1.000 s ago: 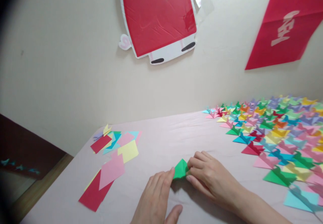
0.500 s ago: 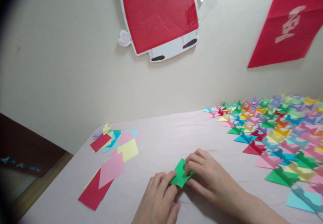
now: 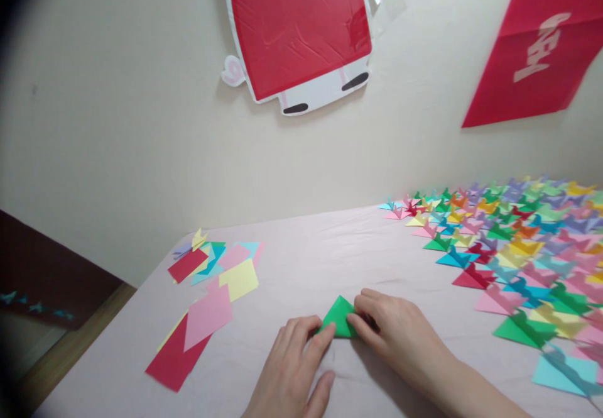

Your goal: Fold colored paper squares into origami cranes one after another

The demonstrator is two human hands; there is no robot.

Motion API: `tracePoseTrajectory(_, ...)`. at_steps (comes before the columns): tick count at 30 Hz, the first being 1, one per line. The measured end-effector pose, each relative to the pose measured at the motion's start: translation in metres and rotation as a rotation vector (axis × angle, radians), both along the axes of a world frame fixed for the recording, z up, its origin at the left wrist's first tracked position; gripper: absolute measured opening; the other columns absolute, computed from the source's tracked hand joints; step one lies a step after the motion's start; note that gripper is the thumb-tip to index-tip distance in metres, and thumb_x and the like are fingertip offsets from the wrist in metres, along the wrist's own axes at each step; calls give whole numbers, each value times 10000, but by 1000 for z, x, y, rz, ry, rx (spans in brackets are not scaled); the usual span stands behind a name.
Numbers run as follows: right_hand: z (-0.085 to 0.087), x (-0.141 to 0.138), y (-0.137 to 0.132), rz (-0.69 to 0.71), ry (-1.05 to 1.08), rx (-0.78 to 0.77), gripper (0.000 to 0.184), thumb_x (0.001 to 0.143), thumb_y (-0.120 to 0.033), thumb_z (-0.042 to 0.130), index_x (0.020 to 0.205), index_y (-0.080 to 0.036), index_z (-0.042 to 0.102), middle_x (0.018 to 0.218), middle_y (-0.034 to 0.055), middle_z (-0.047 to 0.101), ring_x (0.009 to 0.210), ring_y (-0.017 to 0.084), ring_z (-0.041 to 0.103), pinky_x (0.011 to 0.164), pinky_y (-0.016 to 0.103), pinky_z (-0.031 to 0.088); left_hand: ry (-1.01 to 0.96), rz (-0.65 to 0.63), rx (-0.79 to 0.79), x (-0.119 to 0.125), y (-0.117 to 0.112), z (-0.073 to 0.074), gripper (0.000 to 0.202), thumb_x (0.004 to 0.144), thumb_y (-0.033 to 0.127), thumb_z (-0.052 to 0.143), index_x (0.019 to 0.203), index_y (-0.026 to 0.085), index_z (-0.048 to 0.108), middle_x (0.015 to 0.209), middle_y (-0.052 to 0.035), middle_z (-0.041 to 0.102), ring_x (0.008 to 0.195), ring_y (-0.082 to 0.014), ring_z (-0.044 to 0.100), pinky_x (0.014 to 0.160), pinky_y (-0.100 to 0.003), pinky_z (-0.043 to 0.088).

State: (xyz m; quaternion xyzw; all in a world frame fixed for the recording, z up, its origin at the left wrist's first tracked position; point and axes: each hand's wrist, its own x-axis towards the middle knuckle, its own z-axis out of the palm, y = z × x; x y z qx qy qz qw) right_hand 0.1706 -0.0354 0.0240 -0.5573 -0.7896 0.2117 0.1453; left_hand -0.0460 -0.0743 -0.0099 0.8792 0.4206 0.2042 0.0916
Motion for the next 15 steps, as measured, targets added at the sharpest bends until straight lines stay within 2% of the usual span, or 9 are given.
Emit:
tracePoseTrajectory(4, -4, -3, 2, -74, -38, -11, 172, 913, -293, 493, 763, -232, 549, 719, 7, 678, 645, 188, 636, 590, 262, 388, 27, 23, -2, 0, -1, 1, 496, 823, 186, 567, 1313, 204, 489, 1309, -127, 505, 1081, -284, 514, 882, -428, 479)
tracePoseTrajectory(10, -2, -7, 6, -110, -73, -11, 211, 931, -301, 469, 756, -232, 565, 734, 23, 704, 676, 202, 662, 596, 262, 388, 53, -31, 4, 0, 2, 4, 545, 850, 192, 542, 1386, 189, 442, 1382, -135, 478, 1126, -304, 490, 922, -458, 471)
tracePoseTrajectory(15, -3, -9, 8, -128, -63, -33, 178, 923, -287, 481, 777, -230, 565, 764, 21, 715, 707, 203, 670, 616, 260, 394, 103, -24, -62, 3, 4, 12, 562, 840, 181, 546, 1392, 200, 445, 1388, -136, 476, 1141, -319, 475, 931, -489, 463)
